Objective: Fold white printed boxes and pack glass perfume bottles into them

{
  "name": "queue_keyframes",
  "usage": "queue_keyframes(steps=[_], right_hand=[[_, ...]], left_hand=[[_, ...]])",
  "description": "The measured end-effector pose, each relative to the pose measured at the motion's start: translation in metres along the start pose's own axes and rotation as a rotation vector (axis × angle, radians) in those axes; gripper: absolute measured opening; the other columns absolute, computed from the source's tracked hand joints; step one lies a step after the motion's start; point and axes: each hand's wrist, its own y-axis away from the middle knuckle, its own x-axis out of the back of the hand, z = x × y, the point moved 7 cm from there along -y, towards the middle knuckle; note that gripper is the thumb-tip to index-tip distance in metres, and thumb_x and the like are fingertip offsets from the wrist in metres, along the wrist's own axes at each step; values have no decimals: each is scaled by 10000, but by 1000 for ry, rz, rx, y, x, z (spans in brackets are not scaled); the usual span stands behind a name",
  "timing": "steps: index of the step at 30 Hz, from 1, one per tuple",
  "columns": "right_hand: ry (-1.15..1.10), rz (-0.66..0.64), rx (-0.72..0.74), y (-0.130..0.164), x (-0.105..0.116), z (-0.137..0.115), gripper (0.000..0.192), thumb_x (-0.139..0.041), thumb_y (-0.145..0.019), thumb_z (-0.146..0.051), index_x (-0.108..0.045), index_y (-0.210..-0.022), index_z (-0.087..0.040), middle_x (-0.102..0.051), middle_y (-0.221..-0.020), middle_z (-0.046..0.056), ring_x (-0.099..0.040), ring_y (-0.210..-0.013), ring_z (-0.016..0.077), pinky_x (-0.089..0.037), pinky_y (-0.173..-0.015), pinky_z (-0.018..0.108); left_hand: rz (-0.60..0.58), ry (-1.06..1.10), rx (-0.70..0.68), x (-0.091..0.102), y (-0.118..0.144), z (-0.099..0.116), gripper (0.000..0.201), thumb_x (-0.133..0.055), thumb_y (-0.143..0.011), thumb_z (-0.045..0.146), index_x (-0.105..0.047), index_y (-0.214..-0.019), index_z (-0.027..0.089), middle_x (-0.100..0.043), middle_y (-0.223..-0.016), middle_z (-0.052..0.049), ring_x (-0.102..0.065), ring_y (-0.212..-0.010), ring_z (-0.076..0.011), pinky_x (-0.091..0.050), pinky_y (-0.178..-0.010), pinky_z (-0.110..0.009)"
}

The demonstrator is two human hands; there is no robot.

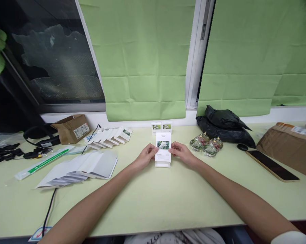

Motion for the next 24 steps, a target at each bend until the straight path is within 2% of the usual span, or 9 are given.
queue_keyframes(steps=[15,24], right_hand=[[32,8,-7,3,-2,-6,437,-825,-747,-594,-651,-881,-216,-624,-859,15,-561,-832,195,-464,-753,327],[9,19,16,-2,1,4,416,-822,-771,-569,-637,-877,-211,-618,-840,-2,-558,-785,171,-455,-731,325]], left_hand=[[-1,8,3,-2,2,5,505,-734,-815,659,-523,-875,204,-671,-872,-13,-639,-826,-185,-495,-764,-309],[7,0,13,-3,4,8,516,-717,-820,677,-516,-868,204,-649,-845,-3,-617,-803,-175,-480,-744,-299]])
